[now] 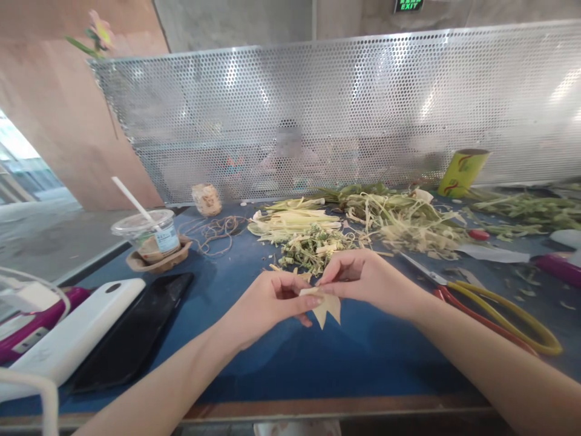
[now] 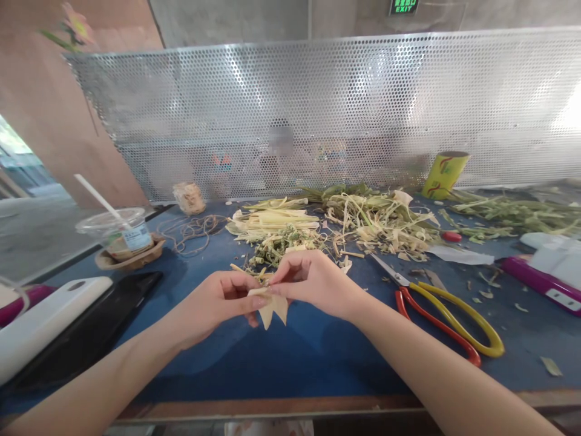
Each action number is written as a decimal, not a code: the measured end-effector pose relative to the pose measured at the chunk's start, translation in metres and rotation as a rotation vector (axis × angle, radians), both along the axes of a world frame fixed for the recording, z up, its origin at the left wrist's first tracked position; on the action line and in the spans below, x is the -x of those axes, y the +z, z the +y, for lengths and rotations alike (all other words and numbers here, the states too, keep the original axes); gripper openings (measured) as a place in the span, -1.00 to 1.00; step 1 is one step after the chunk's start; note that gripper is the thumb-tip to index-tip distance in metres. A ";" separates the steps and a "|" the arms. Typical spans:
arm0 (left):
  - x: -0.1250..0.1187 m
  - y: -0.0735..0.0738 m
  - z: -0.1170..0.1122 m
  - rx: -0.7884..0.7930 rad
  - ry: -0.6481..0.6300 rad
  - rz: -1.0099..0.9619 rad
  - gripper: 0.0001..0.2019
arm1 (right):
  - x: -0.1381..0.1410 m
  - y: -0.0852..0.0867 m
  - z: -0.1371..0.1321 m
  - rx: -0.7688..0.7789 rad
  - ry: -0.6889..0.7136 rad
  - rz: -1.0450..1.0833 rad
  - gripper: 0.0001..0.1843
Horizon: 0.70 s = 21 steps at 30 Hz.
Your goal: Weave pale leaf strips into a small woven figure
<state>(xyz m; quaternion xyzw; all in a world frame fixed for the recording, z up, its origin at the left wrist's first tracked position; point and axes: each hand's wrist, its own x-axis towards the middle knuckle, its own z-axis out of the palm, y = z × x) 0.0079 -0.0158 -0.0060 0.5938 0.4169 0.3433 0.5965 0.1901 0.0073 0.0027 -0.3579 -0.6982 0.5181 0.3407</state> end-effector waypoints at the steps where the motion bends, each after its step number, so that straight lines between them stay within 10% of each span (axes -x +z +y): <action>1: 0.000 0.000 0.000 0.000 -0.001 -0.005 -0.83 | 0.000 -0.001 0.001 -0.024 -0.006 -0.004 -0.89; 21: -0.001 -0.007 0.003 -0.158 0.132 0.056 -0.76 | 0.005 -0.007 0.003 0.020 -0.090 0.150 -0.94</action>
